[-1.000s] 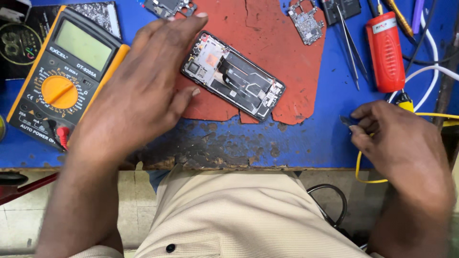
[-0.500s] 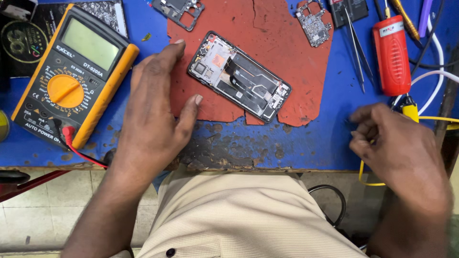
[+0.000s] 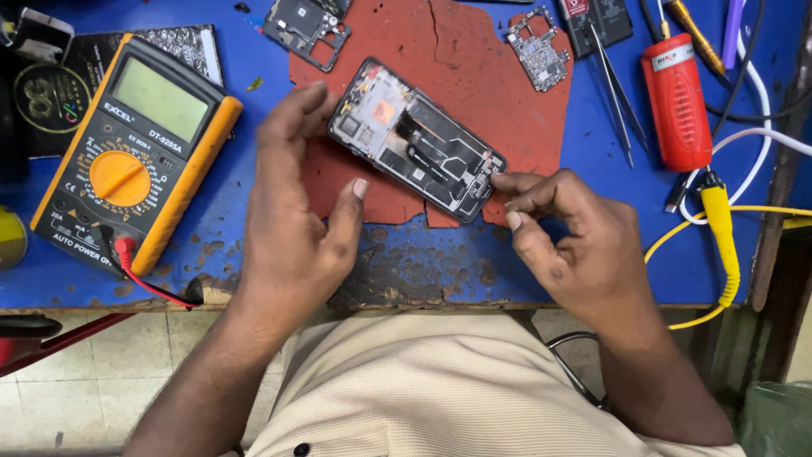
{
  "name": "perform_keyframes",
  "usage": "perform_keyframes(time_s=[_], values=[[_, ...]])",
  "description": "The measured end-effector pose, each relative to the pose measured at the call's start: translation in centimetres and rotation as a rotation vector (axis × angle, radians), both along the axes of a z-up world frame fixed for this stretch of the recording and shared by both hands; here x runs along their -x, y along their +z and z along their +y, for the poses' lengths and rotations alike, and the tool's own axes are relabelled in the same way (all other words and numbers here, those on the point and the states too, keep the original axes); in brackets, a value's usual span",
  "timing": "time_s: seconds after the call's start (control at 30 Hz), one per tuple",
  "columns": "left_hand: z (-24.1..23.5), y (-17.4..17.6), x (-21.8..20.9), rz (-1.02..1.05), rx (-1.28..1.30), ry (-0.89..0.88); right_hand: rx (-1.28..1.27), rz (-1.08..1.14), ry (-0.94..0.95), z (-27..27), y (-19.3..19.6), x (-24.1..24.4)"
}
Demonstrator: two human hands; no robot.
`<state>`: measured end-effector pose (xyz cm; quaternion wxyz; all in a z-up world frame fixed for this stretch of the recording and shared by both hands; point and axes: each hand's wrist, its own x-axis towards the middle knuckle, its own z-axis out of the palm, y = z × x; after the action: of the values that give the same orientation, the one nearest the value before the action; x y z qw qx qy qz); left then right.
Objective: The person disassembles a smartphone using a metal prying tool and tweezers. They remove the back cover, disconnect ribbon cables, and lift the motherboard from the chassis. The person then repositions components and continues working on the internal assembly.
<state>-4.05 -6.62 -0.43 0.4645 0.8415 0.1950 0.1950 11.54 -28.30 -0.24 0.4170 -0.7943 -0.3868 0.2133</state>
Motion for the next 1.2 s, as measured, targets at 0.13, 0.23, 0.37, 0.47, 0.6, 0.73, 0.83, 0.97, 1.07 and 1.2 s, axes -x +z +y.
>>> perform_keyframes(time_s=[0.13,0.23,0.37,0.47,0.6,0.73,0.83,0.97,1.07,1.2], values=[[-1.7,-0.6,-1.1,-0.271,0.671,0.018,-0.022,0.053,-0.014,-0.5,-0.7,0.2],[-3.6,-1.8,-2.6,-0.358,0.622,-0.098,-0.071,0.150,-0.029,-0.7,-1.4,0.1],[-5.1,-3.0,-4.0,-0.194,0.438,-0.123,-0.094,0.165,-0.011,-1.1,-1.8,0.1],[-5.3,-3.0,-4.8,-0.080,0.394,-0.064,-0.064,0.130,0.003,-1.3,-2.1,-0.2],[-5.0,-2.6,-6.0,0.040,0.387,-0.001,-0.048,0.044,0.047,-1.4,-2.3,-0.2],[-4.6,-1.8,-6.0,-0.038,0.308,0.019,-0.195,0.197,-0.039,-2.1,-2.6,0.6],[-3.7,-0.9,-4.5,-0.106,0.106,0.019,-0.284,0.237,-0.103,-2.8,-2.7,0.5],[-3.6,-0.5,-2.6,-0.127,-0.215,-0.035,-0.221,0.068,-0.143,-3.2,-2.4,0.4],[-3.6,-1.1,-1.9,-0.109,-0.334,-0.094,-0.170,-0.045,-0.125,-2.6,-2.1,0.7],[-3.8,-1.5,-1.8,-0.111,-0.424,-0.142,-0.123,-0.064,-0.139,-1.3,-1.6,1.6]])
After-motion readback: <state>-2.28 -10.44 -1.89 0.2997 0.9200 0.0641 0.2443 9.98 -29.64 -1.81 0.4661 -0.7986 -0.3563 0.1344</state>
